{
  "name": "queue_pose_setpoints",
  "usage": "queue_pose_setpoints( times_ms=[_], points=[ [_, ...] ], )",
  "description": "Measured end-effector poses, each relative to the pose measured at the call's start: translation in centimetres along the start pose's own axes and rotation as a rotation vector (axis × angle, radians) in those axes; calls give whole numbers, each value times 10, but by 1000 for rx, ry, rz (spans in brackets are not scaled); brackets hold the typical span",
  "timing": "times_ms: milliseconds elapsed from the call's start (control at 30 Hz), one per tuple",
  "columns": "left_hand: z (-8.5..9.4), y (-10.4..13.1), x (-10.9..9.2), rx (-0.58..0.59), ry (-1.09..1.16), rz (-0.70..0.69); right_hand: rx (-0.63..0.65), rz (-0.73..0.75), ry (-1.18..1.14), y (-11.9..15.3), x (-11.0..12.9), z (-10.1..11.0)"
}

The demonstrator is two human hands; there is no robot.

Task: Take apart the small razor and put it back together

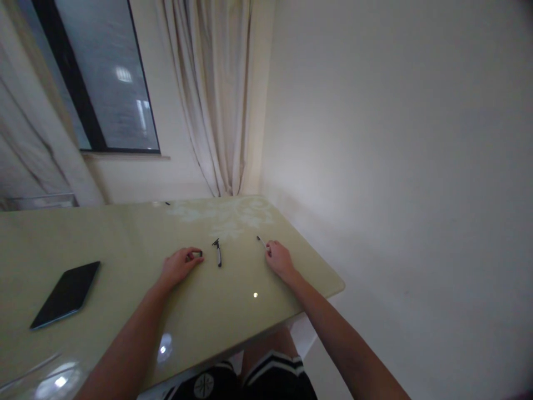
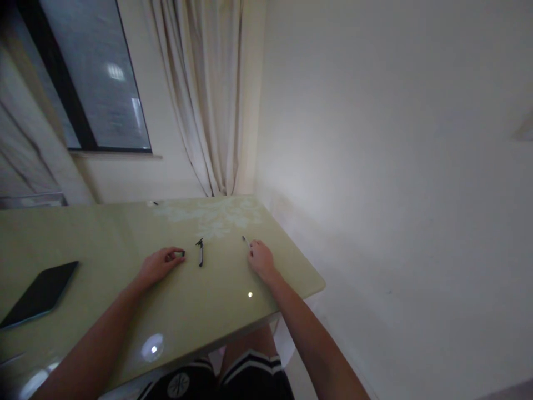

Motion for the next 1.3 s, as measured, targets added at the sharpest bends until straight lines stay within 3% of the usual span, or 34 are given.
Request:
queue_pose_setpoints(
  times_ms=[200,367,500,600,700,833,933,1067,1200,1300],
  points=[
    [0,3,3,-11,-25,3,74,23,-63,-23,78,-60],
    [7,9,-5,-131,-80,-29,98,-28,-120,-16,91,-90],
    [10,18,-43,-196,-121,-72,99,23,-136,-4,88,-88],
    [2,24,-73,-78,-189,-24,92,12,-123,-3,89,-83],
    [-4,29,-90,-18,-266,-32,70,-26,-112,-6,92,-82],
    [-6,29,-91,3,-312,-46,47,-73,-110,-7,90,-83],
    [-3,29,-84,16,-273,9,0,-12,-164,-5,91,-78],
    [8,31,-77,-113,-123,85,-68,109,-303,-4,96,-68],
    [12,37,-88,-268,12,-96,-55,108,-631,-8,96,-71],
    [9,39,-100,-259,103,-272,53,26,-1030,-14,94,-81]
  ],
)
Point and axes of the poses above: each hand's wrist, its own y-axis away from the middle knuckle, its own z-axis out of the back of the hand, x = y × z, the point moved 5 cm from there along -y, towards the middle knuckle, and after that the axes turned 15 degrees about -y, right-handed, at the moved point
